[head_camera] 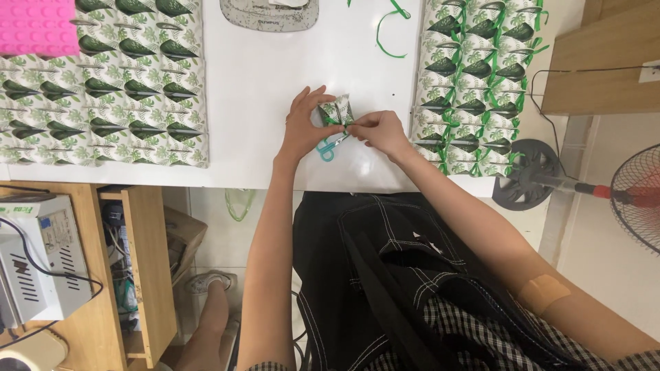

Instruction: Wrapping small boxes with green ribbon and tying bows.

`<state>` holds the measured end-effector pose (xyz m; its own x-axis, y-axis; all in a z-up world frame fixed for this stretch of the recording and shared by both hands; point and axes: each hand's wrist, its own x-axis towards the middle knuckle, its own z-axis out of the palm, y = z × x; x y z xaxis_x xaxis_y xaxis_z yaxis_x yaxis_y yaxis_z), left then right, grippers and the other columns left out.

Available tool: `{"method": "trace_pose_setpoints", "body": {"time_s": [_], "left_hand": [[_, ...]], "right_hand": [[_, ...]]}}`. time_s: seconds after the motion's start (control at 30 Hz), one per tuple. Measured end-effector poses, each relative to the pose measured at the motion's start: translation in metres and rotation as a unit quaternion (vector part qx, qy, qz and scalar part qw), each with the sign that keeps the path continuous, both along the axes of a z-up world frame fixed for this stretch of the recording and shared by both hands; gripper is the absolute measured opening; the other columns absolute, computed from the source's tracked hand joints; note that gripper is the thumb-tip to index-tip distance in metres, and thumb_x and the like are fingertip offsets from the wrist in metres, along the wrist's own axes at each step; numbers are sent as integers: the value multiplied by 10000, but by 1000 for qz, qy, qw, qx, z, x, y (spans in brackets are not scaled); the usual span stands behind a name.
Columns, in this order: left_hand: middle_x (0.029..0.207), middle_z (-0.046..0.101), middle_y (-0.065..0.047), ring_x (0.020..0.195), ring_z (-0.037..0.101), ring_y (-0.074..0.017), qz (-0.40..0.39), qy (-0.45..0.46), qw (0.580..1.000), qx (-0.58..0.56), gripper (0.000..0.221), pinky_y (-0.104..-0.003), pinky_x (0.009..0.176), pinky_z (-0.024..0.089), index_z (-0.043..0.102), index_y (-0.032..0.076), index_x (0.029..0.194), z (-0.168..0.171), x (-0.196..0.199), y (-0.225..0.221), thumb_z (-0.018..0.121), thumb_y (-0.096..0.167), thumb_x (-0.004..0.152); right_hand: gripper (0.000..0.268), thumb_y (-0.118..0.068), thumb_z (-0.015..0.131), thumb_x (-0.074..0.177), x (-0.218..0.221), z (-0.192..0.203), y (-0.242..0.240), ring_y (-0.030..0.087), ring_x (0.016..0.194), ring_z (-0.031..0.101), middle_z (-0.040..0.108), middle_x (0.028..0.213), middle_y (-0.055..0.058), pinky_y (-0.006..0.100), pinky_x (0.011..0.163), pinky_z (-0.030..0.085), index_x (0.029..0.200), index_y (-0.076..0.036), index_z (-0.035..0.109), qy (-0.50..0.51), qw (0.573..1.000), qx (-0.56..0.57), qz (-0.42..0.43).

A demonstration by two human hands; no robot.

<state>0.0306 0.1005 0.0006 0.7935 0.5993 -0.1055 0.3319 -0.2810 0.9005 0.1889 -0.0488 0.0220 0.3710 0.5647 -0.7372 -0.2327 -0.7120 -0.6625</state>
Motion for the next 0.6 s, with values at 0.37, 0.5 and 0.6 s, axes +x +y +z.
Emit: {"method": "trace_pose_setpoints", "body": {"time_s": [0.37, 0.5, 0.6], "left_hand": [[1352, 639, -22, 1395, 508, -261, -5, 57, 997, 48, 676, -458, 1152, 355, 674, 269, 1336, 0, 10, -6, 881, 344, 696], [1360, 648, -40, 1442, 437, -324, -6, 29, 998, 57, 678, -494, 1127, 328, 662, 225, 1336, -8, 10, -7, 894, 296, 703], [1387, 665, -22, 1471, 427, -345, -1, -16, 999, 30, 637, -475, 1156, 383, 661, 208, 1338, -11, 10, -9, 881, 253, 742]], "right_hand": [[120, -115, 798, 881, 15, 19, 18, 244, 884, 750, 769, 981, 127, 324, 830, 581, 973, -40, 789, -365, 881, 255, 157], [115, -115, 772, 908, 16, 17, 26, 195, 850, 765, 785, 940, 98, 301, 837, 594, 998, -46, 789, -291, 922, 209, 148], [112, -115, 773, 902, 16, 15, 29, 175, 815, 760, 790, 914, 89, 293, 813, 596, 985, -41, 787, -286, 928, 196, 136]]}}
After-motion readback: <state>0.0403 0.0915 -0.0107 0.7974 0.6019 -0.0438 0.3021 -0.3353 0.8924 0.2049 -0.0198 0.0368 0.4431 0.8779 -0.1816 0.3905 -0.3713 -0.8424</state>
